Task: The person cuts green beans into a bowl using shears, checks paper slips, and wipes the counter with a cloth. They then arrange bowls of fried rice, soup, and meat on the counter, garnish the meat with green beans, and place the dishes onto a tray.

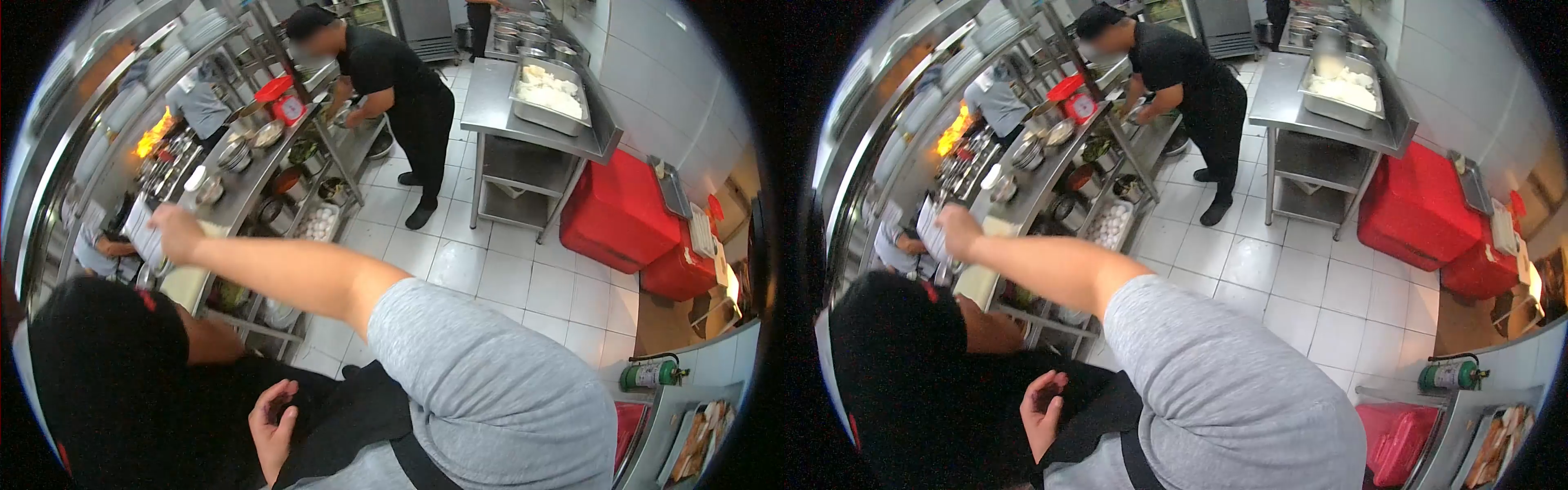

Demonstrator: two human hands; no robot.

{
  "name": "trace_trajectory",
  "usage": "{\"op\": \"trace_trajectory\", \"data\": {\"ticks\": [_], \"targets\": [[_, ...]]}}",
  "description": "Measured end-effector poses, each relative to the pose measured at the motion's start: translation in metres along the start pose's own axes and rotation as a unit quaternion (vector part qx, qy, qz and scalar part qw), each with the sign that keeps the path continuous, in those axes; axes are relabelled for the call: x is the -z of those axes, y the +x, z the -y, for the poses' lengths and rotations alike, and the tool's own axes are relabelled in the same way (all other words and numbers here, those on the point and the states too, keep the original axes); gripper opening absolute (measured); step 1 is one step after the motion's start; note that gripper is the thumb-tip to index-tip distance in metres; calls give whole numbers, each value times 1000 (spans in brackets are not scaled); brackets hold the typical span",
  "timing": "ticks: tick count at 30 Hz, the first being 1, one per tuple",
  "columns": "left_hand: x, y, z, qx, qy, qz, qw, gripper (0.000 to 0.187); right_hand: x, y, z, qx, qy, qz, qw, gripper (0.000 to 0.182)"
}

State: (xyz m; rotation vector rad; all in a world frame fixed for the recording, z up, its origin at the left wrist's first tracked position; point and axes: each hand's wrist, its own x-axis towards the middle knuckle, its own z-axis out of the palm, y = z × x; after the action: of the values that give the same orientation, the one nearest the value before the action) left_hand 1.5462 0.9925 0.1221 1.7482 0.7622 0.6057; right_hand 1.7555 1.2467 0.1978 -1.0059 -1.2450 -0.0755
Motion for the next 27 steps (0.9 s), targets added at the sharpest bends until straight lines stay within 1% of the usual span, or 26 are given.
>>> {"op": "trace_trajectory", "data": {"ticks": [1,2,4,5,6,7,8,10,11,13,14,15,16,17,18,19,20,21,22,23,24,25,26,27], "targets": [[-11,17,-2,5,-20,-22,1000,39,16,-4,5,0,28,23,999,25],[-17,35,-5,-3,-20,-22,1000,39,22,-5,-1,20,53,44,997,28],[-29,61,-8,-7,-23,-52,998,39,28,0,-18,50,61,69,995,30],[-38,71,-13,7,-28,-66,997,38,25,1,-34,56,70,51,995,31],[-48,79,-21,19,-19,-77,997,37,22,6,-47,61,89,38,993,32],[-53,85,-21,10,12,-83,996,36,40,13,-49,71,98,63,991,34],[-53,91,-22,-5,50,-95,994,35,38,18,-58,91,98,47,990,34],[-57,91,-22,-37,73,-134,988,34,42,29,-69,99,70,94,988,38],[-57,89,-23,-34,73,-155,985,34,36,35,-75,73,72,134,986,39],[-52,83,-27,-20,102,-193,976,34,13,48,-87,63,80,167,981,39],[-49,79,-27,1,125,-214,969,35,-6,56,-100,34,78,216,973,44],[-53,72,-28,-13,176,-228,958,36,-14,59,-107,35,132,245,960,46],[-49,66,-25,-16,176,-259,949,35,-38,65,-121,27,106,270,957,44],[-56,62,-29,-26,223,-273,935,35,-37,65,-111,-83,207,314,923,43],[-61,56,-29,-36,204,-293,933,36,-36,66,-101,-200,295,331,873,42],[-64,50,-26,-50,191,-318,927,37,-36,70,-86,-268,310,363,837,41],[-70,44,-28,-39,175,-343,922,37,-80,84,-139,-84,238,363,897,41],[-75,38,-24,-46,163,-362,917,35,-125,98,-191,92,149,309,935,41],[-76,30,-20,-39,162,-396,903,35,-128,105,-180,148,116,330,925,39],[-86,31,-23,-33,164,-423,891,35,-134,114,-173,100,70,338,933,38],[-89,38,-28,-28,162,-440,883,34,-142,123,-168,137,36,305,942,39],[-97,31,-30,-13,159,-466,870,34,-138,123,-147,110,-26,331,937,39],[-109,20,-27,-2,161,-491,856,34,-178,133,-188,129,61,362,921,40],[-125,9,-23,9,162,-518,840,34,-172,124,-171,139,29,356,924,40]]}}
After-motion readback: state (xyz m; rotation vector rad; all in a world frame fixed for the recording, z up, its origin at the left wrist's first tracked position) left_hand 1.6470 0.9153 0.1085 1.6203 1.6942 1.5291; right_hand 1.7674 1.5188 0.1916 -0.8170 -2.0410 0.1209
